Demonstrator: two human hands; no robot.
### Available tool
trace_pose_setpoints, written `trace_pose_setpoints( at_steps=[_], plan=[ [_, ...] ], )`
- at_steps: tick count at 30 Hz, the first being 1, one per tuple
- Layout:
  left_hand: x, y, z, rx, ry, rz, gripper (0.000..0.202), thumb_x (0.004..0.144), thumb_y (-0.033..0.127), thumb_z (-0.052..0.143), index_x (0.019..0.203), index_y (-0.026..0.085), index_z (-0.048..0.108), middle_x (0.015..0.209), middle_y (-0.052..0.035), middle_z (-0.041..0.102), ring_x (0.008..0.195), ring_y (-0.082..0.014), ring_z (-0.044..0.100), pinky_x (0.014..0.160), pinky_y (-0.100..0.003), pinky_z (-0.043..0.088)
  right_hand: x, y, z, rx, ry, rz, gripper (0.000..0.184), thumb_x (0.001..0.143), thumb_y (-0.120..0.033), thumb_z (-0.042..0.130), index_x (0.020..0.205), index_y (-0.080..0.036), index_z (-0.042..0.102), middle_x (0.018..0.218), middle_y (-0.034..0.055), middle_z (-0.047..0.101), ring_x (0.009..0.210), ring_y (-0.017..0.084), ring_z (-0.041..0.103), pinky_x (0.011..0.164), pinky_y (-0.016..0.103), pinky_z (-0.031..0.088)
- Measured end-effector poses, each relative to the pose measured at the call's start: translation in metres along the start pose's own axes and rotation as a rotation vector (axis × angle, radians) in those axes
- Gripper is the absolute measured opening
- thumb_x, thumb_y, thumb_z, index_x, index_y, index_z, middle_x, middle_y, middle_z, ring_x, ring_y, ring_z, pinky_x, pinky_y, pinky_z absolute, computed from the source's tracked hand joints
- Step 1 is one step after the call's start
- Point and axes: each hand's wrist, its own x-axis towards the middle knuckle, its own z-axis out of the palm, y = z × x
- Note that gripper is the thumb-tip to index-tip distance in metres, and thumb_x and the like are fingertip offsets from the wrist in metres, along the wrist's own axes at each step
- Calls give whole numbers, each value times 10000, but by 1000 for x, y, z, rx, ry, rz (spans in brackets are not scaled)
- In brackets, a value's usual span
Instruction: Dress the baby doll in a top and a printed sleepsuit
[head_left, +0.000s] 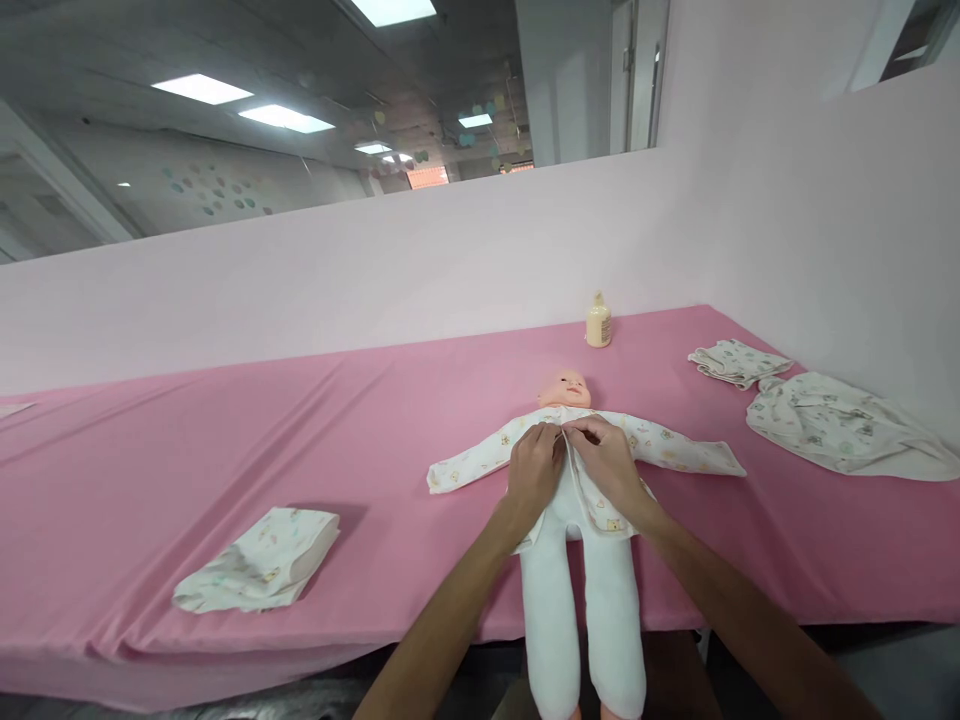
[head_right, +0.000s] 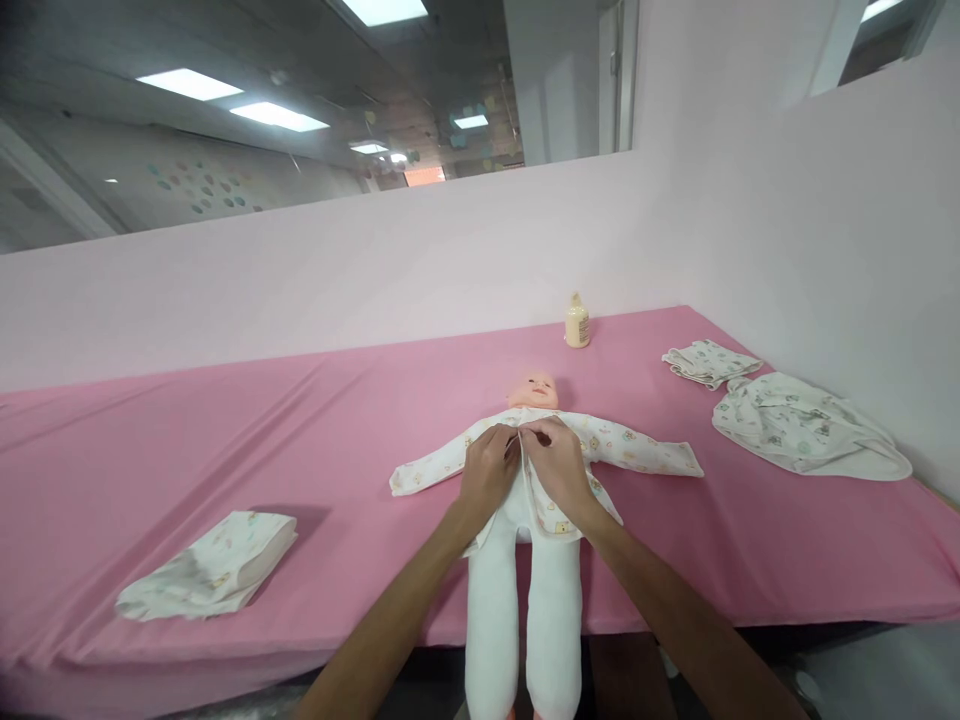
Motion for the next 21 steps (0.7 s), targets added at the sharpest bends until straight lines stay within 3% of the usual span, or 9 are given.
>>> trace_pose_setpoints(
  at_steps=[4,11,16,21],
  plan=[
    [2,1,-2,-135,-15,-52,217,866,80,429,880,175,624,889,-59,687,832,-197,600,726,-304,420,3,7,2,16,31,-10,188,766,-244,529,772,-217,715,937,45,704,915,207,633,859,351,486],
    [5,6,-10,-400,-56,-162,231,862,157,440,869,201,666,917,-25,708,871,-176,621,806,-296,445,1,9,5,-13,83,-2,148,774,-247,538,776,-208,681,873,37,702,816,196,637,796,341,495],
    [8,8,-18,-466,-97,-183,203,810,157,456,758,192,648,812,0,685,780,-150,588,751,-262,428,-1,12,7,-84,114,-84,148,795,-253,522,786,-202,661,898,50,689,826,196,622,795,344,491],
    [10,8,-24,-542,-143,-241,254,866,255,413,703,175,591,696,8,602,677,-135,511,652,-246,386,-2,15,10,-86,129,-158,158,809,-254,509,865,-201,647,929,59,670,867,197,611,808,348,499]
  ],
)
